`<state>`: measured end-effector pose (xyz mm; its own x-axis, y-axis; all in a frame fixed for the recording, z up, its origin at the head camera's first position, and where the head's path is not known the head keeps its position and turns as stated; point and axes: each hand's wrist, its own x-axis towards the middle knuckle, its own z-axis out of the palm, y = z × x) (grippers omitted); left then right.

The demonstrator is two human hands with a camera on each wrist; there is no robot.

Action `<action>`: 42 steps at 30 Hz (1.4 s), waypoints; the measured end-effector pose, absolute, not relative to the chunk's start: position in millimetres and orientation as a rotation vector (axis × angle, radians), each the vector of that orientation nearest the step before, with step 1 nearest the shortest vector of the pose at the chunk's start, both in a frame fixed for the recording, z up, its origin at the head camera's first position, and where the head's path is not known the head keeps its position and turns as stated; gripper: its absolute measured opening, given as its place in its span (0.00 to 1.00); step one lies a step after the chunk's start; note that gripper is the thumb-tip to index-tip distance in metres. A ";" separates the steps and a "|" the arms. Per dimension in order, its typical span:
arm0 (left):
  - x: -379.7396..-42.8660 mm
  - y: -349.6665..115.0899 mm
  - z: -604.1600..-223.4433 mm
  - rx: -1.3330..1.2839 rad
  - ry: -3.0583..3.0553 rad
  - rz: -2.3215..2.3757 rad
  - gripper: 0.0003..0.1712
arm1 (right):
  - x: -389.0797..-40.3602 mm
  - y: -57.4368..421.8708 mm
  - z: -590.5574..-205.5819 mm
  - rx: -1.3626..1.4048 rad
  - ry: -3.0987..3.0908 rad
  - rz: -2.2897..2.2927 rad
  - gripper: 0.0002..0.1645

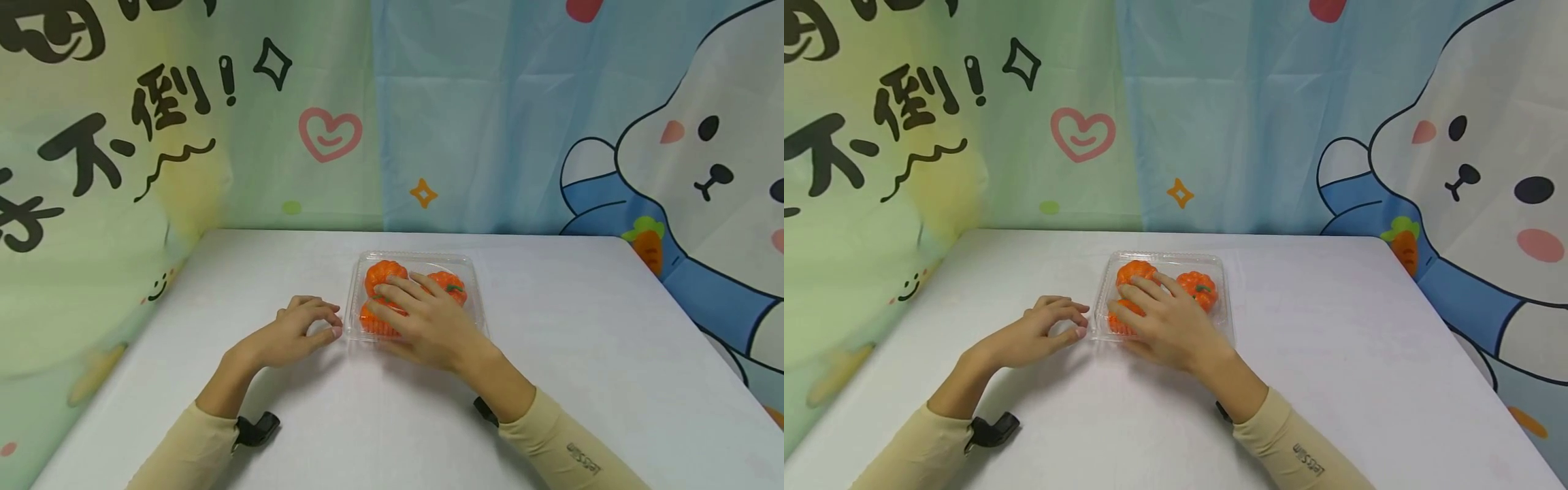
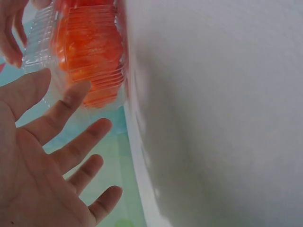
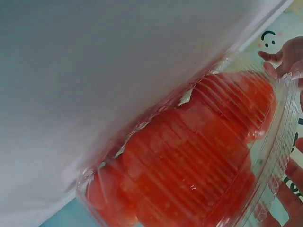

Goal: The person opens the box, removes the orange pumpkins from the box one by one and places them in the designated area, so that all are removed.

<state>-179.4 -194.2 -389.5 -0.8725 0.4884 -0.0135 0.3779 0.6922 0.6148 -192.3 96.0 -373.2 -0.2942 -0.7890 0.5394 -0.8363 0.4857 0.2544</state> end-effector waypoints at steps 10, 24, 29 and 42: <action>-178.8 -191.7 -391.4 0.720 2.688 0.982 0.10 | -190.1 84.3 -375.3 1.420 -2.067 0.088 0.23; -179.3 -187.6 -394.1 0.713 2.607 1.113 0.05 | -183.6 74.5 -379.0 1.454 -2.128 0.038 0.09; -181.4 -187.6 -395.6 0.716 2.550 1.160 0.06 | -181.2 73.3 -377.4 1.454 -2.141 0.028 0.08; -192.2 -185.2 -400.8 0.822 2.415 1.230 0.10 | -180.0 69.7 -378.5 1.434 -2.080 0.012 0.05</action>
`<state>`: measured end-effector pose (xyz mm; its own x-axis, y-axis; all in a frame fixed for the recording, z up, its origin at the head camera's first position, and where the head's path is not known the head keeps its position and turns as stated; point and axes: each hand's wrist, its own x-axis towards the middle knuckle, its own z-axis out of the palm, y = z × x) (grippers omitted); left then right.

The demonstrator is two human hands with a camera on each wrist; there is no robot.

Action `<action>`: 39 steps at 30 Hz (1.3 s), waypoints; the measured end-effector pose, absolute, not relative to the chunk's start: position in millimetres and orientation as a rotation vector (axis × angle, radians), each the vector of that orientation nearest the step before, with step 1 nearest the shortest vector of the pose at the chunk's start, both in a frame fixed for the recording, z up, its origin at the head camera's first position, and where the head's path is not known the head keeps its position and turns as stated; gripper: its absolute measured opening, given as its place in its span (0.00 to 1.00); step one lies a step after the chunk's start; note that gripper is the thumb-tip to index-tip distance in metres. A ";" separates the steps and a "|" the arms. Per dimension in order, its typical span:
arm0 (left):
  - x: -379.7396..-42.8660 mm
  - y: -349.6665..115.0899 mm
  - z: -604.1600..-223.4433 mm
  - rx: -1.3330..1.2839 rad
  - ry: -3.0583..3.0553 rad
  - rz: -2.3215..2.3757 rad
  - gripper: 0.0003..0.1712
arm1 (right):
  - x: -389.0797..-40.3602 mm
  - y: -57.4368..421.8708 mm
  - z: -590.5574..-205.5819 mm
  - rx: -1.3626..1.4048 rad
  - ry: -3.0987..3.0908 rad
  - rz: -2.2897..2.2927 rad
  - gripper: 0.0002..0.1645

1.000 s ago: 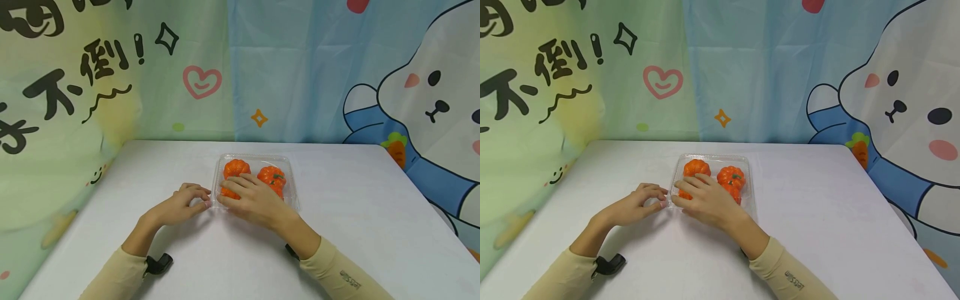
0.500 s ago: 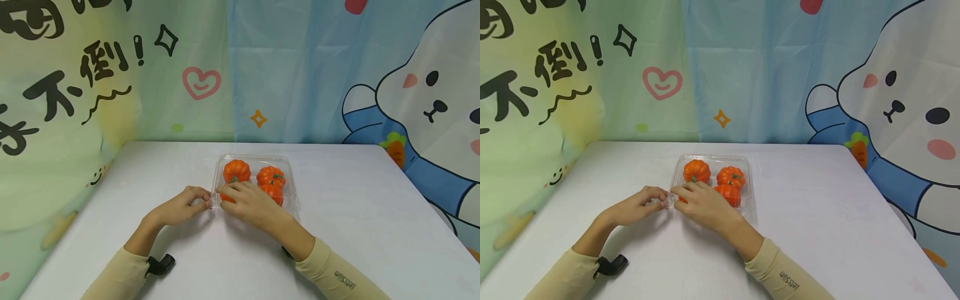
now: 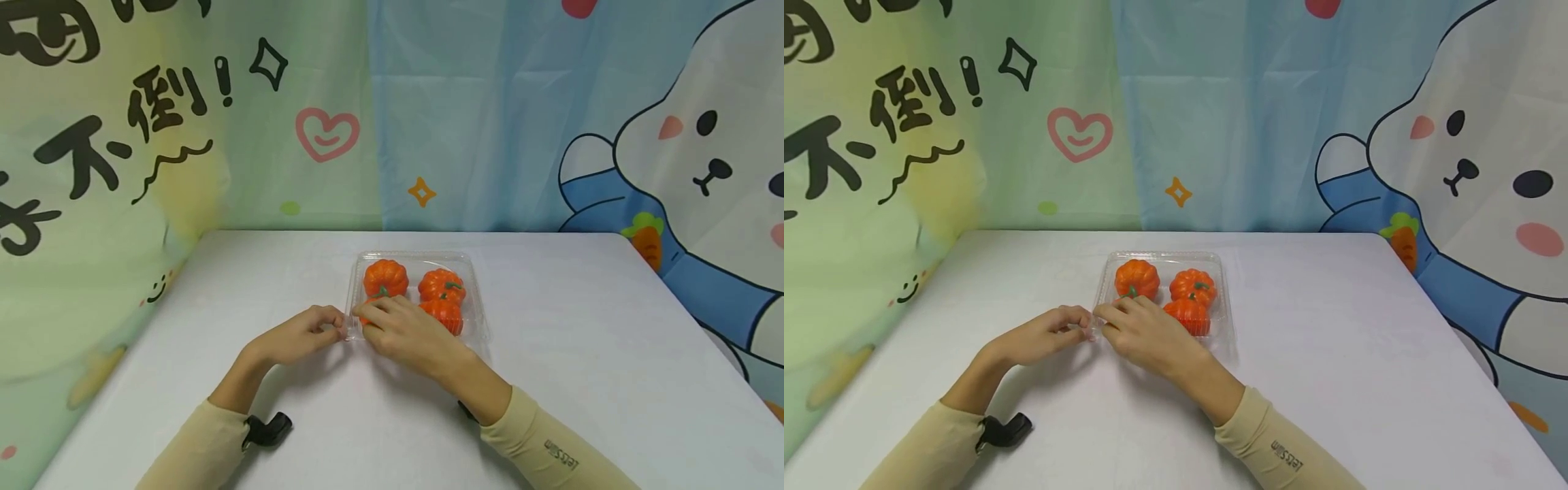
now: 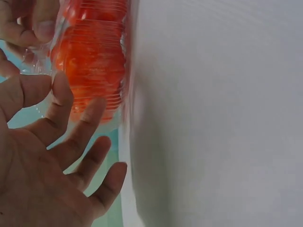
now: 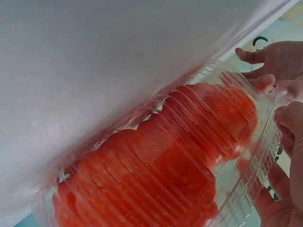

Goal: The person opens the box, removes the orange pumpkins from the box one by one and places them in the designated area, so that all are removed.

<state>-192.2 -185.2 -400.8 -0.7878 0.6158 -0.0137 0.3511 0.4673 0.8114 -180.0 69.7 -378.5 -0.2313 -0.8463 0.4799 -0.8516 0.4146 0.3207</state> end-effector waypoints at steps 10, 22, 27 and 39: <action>-192.7 -177.2 -400.5 0.809 2.491 1.259 0.10 | -183.8 72.5 -379.1 1.453 -2.094 -0.006 0.05; -186.6 -169.2 -395.3 0.705 2.612 1.166 0.07 | -186.2 76.8 -367.0 1.454 -2.106 0.065 0.03; -186.9 -170.5 -397.9 0.686 2.599 1.169 0.08 | -188.2 77.3 -365.3 1.447 -2.082 0.069 0.03; -187.5 -171.4 -400.8 0.722 2.571 1.194 0.07 | -196.8 84.4 -364.1 1.428 -1.931 0.258 0.03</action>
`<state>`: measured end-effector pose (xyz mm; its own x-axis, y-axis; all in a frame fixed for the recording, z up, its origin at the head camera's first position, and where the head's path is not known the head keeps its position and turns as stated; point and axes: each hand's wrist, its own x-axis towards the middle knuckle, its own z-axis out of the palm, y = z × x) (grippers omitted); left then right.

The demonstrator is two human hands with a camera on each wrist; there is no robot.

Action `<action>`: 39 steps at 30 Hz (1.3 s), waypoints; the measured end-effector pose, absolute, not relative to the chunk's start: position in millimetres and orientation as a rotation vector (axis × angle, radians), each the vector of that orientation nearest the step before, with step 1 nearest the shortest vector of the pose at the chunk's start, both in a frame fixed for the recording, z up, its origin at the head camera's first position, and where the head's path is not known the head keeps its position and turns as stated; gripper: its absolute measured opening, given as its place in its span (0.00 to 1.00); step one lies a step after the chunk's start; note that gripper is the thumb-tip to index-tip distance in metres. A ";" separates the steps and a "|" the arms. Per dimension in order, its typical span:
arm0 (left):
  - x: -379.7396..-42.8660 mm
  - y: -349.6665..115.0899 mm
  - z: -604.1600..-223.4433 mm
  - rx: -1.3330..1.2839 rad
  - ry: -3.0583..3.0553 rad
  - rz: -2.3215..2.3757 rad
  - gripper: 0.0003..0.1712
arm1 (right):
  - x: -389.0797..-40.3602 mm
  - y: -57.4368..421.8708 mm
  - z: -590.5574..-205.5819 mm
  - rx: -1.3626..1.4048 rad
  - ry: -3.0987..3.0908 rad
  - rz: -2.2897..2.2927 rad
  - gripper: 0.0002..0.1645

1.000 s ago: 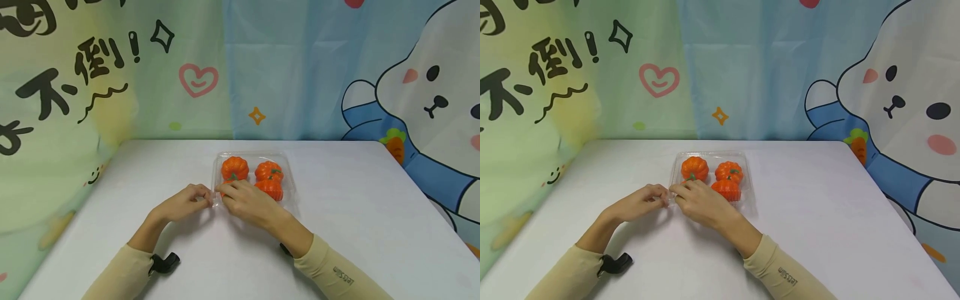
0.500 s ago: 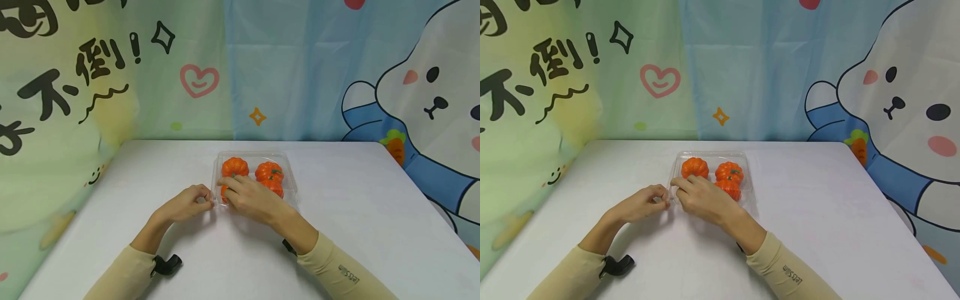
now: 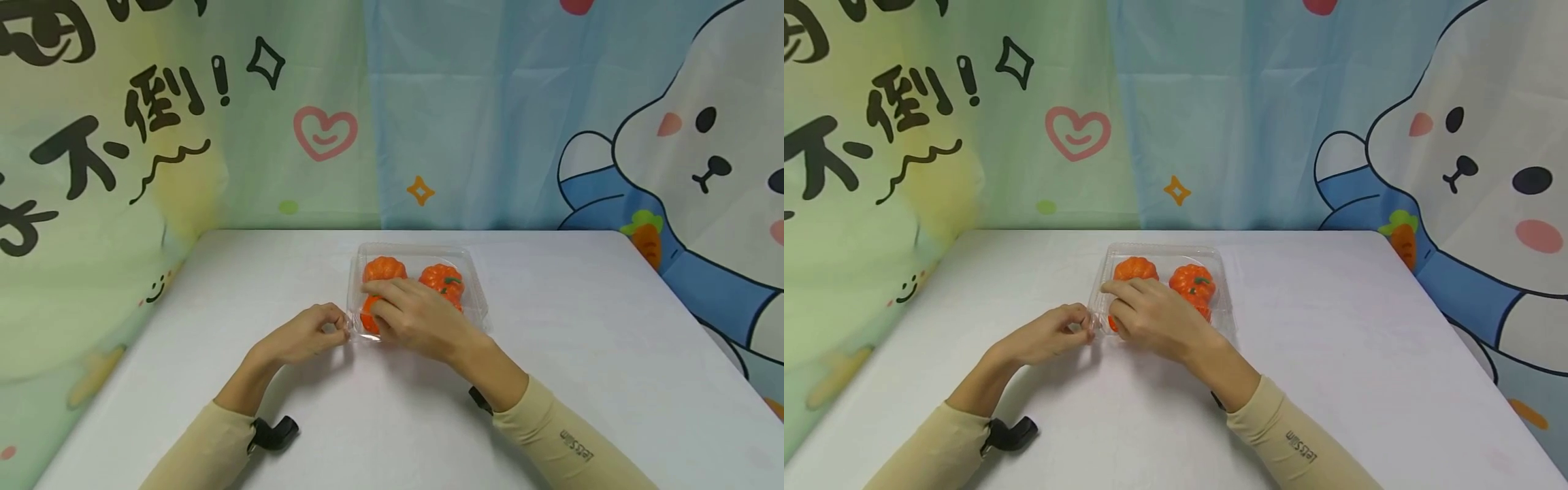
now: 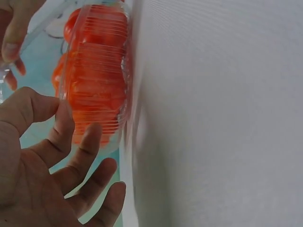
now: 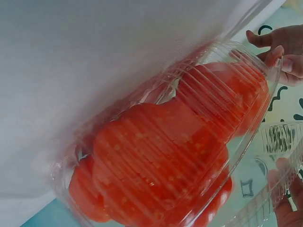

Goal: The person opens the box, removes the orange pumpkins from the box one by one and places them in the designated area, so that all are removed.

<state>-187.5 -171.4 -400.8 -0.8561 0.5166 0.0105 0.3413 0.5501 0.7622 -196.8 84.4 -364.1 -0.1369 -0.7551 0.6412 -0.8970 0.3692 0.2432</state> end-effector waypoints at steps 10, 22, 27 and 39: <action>-188.6 -172.0 -396.5 0.695 2.571 1.193 0.05 | -191.8 96.4 -371.2 1.412 -2.051 0.204 0.09; -189.4 -173.9 -399.8 0.664 2.574 1.182 0.06 | -187.6 120.3 -375.0 1.356 -2.172 0.146 0.20; -191.3 -174.8 -399.0 0.678 2.581 1.177 0.06 | -187.0 136.6 -378.1 1.320 -2.208 0.153 0.21; -194.9 -174.9 -397.6 0.687 2.584 1.136 0.04 | -185.0 163.3 -378.9 1.221 -2.260 0.103 0.24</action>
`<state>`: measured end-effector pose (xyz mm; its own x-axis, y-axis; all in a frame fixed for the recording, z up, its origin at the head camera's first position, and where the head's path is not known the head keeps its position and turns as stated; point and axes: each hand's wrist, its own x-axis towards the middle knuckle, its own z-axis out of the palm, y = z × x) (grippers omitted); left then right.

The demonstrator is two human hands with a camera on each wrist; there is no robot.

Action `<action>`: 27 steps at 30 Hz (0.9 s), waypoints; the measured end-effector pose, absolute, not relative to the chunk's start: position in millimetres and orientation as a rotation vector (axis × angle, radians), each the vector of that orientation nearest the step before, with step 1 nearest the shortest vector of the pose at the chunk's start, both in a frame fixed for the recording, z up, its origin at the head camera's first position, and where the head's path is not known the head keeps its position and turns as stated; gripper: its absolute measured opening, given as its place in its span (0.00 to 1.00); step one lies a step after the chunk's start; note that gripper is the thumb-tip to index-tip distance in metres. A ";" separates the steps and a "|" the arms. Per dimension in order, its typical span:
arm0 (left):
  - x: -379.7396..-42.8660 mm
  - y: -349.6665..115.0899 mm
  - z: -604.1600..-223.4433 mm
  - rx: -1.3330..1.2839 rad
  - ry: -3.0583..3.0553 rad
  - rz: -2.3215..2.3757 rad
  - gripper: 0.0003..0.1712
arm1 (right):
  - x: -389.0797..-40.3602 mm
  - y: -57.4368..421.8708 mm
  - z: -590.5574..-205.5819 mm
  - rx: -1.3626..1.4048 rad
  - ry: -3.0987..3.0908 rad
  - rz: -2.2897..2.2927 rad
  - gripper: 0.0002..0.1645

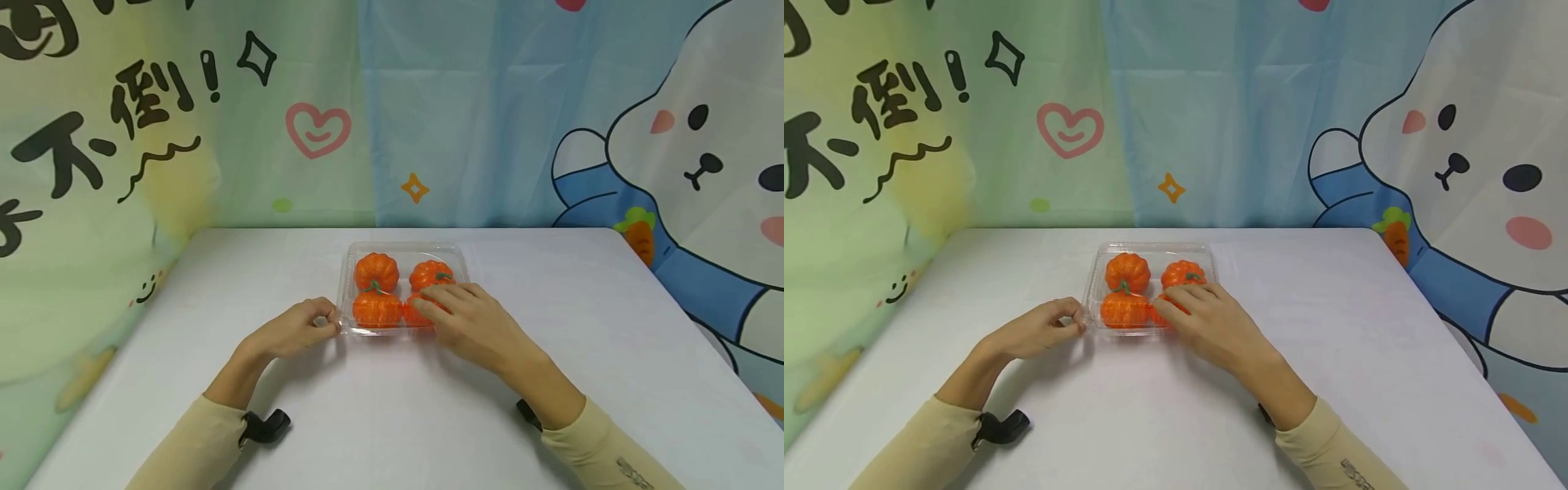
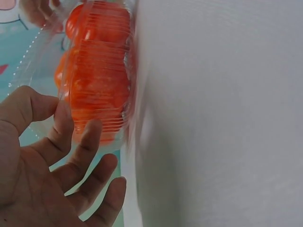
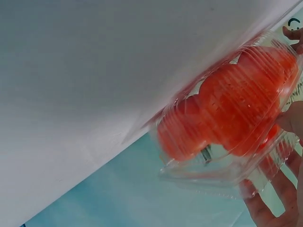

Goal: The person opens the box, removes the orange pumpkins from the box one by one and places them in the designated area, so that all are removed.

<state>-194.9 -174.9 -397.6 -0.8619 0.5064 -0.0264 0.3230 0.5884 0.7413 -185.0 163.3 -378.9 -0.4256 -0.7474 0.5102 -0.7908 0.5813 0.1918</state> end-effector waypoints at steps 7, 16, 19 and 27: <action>-195.6 -176.0 -397.3 0.697 2.569 1.163 0.06 | -182.0 178.0 -377.2 1.207 -2.278 0.079 0.31; -195.8 -175.6 -399.1 0.727 2.564 1.185 0.06 | -184.6 186.1 -378.0 1.302 -2.220 0.043 0.33; -195.3 -174.5 -399.0 0.704 2.570 1.196 0.05 | -185.9 186.5 -376.7 1.320 -2.196 0.020 0.33; -194.7 -172.4 -399.9 0.698 2.600 1.226 0.06 | -191.1 186.1 -373.5 1.387 -2.121 0.008 0.30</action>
